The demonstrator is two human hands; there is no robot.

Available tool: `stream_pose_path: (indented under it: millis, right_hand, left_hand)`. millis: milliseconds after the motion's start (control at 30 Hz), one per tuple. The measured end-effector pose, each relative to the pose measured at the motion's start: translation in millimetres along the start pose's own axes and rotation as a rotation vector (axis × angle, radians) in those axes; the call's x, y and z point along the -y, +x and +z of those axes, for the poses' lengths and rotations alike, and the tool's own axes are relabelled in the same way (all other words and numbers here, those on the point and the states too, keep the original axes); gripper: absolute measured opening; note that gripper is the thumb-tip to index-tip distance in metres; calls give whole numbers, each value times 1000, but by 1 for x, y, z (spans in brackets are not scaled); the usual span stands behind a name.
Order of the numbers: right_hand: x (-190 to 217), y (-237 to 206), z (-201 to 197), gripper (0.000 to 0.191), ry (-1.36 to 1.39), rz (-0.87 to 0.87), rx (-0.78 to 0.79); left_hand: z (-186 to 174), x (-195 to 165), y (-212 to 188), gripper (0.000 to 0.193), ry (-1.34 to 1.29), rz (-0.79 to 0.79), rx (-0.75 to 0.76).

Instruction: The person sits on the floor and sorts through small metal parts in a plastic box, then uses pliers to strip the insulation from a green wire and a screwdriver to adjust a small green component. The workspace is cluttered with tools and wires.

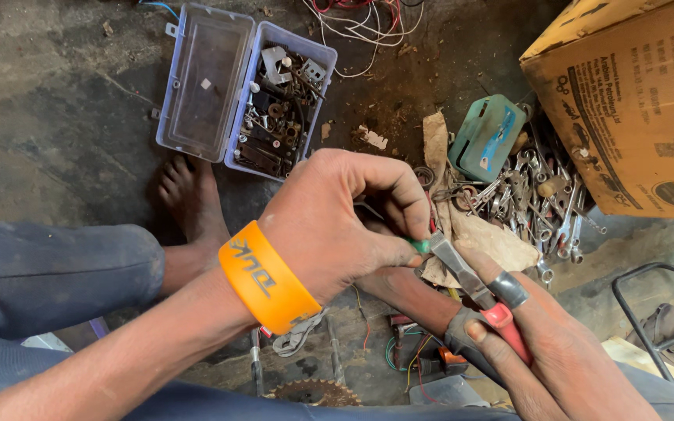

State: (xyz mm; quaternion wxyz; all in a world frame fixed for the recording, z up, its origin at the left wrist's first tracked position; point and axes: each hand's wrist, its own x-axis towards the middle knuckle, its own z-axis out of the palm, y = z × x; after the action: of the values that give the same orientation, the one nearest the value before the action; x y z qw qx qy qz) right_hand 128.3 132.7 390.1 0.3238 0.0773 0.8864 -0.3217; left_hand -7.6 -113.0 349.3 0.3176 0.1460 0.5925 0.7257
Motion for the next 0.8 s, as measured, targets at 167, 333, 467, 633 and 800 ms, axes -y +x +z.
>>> stream_pose_path:
  millis: [167, 333, 467, 633, 800]
  right_hand:
    - [11, 3, 6, 74, -38, -9, 9]
    - [19, 8, 32, 74, 4, -19, 1]
    - [21, 13, 43, 60, 57, -108, 95]
    - [22, 15, 38, 36, 32, -28, 169]
    - [17, 12, 35, 59, 189, -27, 225]
  left_hand:
    - [1, 0, -4, 12, 211, 2, -57]
    - [0, 15, -6, 15, 528, 62, -150]
    - [-1, 32, -12, 16, 642, -26, -129]
    - [0, 42, -15, 17, 825, 157, -34]
    - [1, 43, -15, 18, 879, 249, 63]
